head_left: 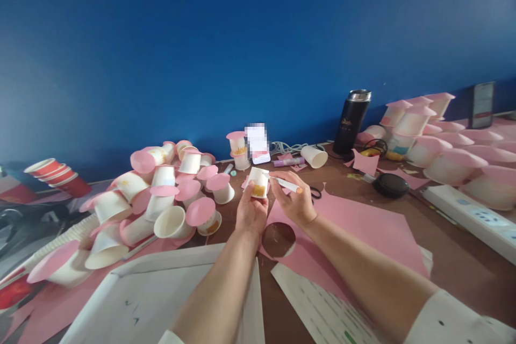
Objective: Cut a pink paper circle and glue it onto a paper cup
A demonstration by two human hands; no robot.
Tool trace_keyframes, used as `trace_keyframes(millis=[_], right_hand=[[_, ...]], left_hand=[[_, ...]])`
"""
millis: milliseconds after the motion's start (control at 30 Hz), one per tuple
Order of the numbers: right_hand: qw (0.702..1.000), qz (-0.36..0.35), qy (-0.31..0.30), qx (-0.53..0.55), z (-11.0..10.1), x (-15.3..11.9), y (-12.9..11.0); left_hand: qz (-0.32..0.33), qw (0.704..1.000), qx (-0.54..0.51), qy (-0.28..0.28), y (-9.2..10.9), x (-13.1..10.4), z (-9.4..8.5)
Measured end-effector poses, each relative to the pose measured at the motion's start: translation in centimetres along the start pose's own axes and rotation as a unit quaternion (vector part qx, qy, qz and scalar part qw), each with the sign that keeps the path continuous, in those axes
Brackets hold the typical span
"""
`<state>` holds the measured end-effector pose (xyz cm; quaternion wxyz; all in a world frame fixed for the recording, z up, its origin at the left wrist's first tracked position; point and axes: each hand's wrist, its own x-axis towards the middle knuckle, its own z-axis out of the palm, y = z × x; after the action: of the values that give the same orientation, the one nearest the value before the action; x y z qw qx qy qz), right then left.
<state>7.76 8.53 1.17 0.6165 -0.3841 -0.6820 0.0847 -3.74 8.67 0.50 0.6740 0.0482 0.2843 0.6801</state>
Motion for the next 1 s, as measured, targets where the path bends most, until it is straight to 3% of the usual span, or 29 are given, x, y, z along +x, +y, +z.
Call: trace_keyframes(millis=[1000], right_hand=[[1.000, 0.002, -0.008, -0.004, 0.16, -0.16, 0.24]], left_hand=[[0.011, 1.000, 0.005, 0.006, -0.06, -0.19, 0.20]])
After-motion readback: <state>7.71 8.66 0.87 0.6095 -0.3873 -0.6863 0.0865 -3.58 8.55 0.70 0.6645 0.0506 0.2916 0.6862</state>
